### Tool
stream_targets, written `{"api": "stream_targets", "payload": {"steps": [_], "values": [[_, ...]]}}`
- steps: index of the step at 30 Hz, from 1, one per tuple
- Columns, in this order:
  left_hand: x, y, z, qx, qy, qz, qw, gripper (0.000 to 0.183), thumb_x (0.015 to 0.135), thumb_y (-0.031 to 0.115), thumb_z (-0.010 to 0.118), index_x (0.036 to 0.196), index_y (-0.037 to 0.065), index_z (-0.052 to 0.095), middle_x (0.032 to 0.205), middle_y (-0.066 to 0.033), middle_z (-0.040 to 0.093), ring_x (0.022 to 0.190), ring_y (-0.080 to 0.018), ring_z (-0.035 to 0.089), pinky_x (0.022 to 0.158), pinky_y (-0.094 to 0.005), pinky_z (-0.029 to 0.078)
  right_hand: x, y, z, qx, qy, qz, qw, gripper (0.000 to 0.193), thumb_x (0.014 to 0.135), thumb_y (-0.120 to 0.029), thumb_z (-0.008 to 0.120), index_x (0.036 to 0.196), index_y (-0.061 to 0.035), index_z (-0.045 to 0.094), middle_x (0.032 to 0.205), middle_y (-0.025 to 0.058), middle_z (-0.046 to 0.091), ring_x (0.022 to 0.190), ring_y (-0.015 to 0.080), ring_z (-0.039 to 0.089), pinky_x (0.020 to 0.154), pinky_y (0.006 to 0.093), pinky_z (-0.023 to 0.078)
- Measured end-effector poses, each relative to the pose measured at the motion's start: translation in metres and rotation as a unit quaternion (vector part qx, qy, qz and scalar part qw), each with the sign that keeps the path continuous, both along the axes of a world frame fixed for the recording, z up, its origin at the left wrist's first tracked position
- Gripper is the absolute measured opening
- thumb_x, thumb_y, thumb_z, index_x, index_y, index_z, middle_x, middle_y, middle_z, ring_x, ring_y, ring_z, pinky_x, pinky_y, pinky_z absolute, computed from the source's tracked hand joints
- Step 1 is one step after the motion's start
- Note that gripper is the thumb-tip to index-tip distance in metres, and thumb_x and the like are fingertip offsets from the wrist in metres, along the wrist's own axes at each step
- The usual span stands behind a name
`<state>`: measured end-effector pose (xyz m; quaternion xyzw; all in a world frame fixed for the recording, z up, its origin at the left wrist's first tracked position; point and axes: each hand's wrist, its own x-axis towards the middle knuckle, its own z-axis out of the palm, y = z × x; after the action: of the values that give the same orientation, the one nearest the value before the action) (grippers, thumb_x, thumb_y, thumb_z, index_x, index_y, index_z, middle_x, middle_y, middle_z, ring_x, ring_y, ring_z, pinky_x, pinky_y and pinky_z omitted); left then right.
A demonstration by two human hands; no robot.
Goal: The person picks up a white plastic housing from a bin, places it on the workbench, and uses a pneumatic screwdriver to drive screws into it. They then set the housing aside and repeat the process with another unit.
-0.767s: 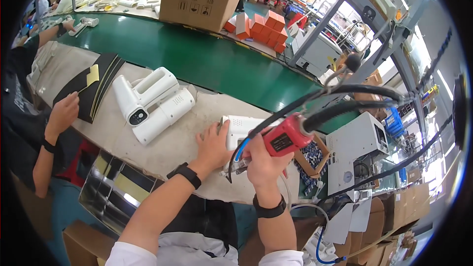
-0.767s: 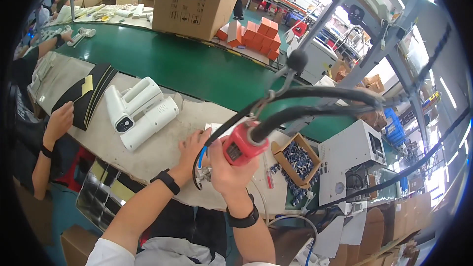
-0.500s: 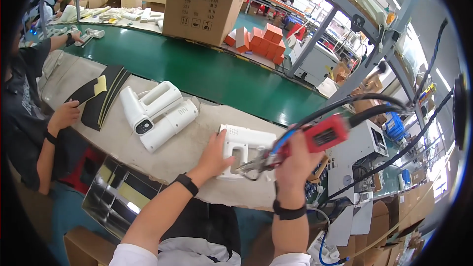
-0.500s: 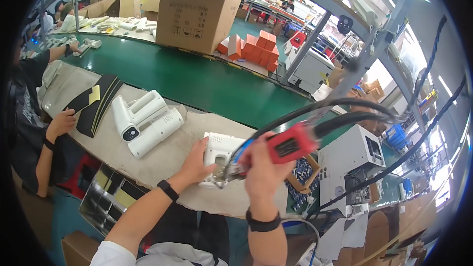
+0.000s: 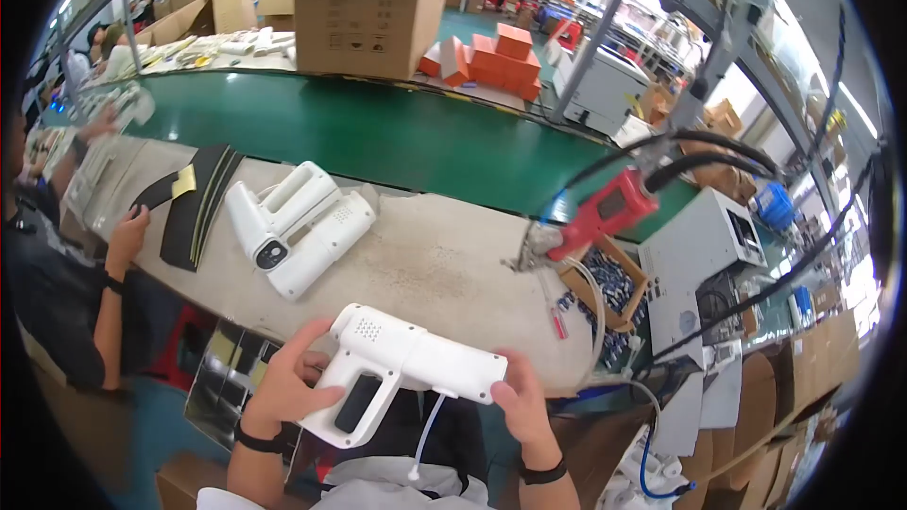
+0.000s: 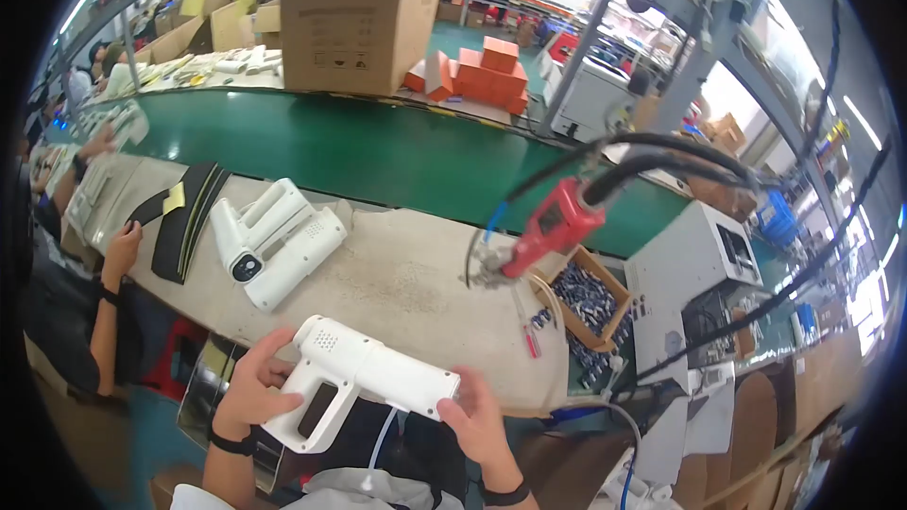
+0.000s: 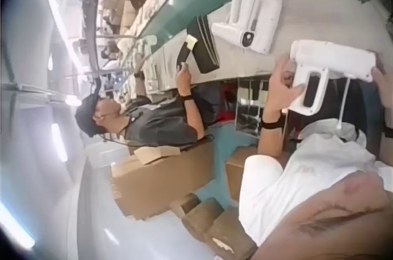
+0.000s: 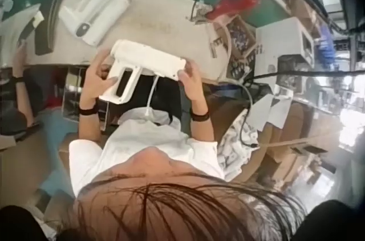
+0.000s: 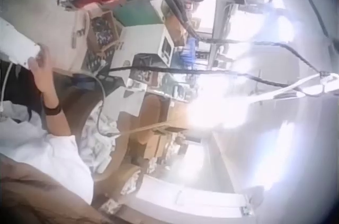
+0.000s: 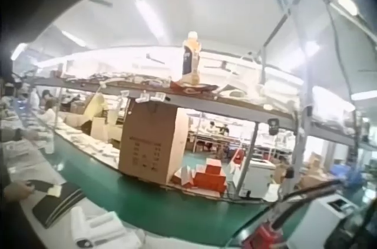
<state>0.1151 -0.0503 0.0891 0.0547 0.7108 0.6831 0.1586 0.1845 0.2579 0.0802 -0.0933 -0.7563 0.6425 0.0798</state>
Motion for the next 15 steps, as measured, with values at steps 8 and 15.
{"api": "stream_targets", "payload": {"steps": [8, 15], "values": [[-0.012, 0.042, 0.015, -0.035, 0.125, -0.157, 0.979, 0.084, 0.062, 0.004, 0.076, 0.139, 0.002, 0.041, 0.132, -0.0153, 0.051, 0.099, -0.0211, 0.06, 0.087, -0.0361, 0.05, 0.068, 0.05, -0.017, -0.401, -0.048, 0.062, 0.913, 0.071, 0.072, -0.031, 0.073, 0.126, 0.0059, 0.045, 0.099, 0.022, 0.065, 0.073, 0.0281, 0.069, 0.047, 0.0298, 0.055], [-0.203, -0.065, -0.03, -0.46, 0.391, 0.026, 0.797, 0.07, 0.076, -0.002, 0.055, 0.142, 0.001, 0.035, 0.141, -0.0197, 0.042, 0.133, -0.0319, 0.037, 0.112, -0.0374, 0.025, 0.265, 0.122, -0.012, -0.342, -0.04, -0.171, 0.923, 0.072, 0.064, -0.029, 0.074, 0.124, 0.003, 0.049, 0.1, 0.0167, 0.065, 0.071, 0.0258, 0.068, 0.047, 0.0309, 0.055]]}}
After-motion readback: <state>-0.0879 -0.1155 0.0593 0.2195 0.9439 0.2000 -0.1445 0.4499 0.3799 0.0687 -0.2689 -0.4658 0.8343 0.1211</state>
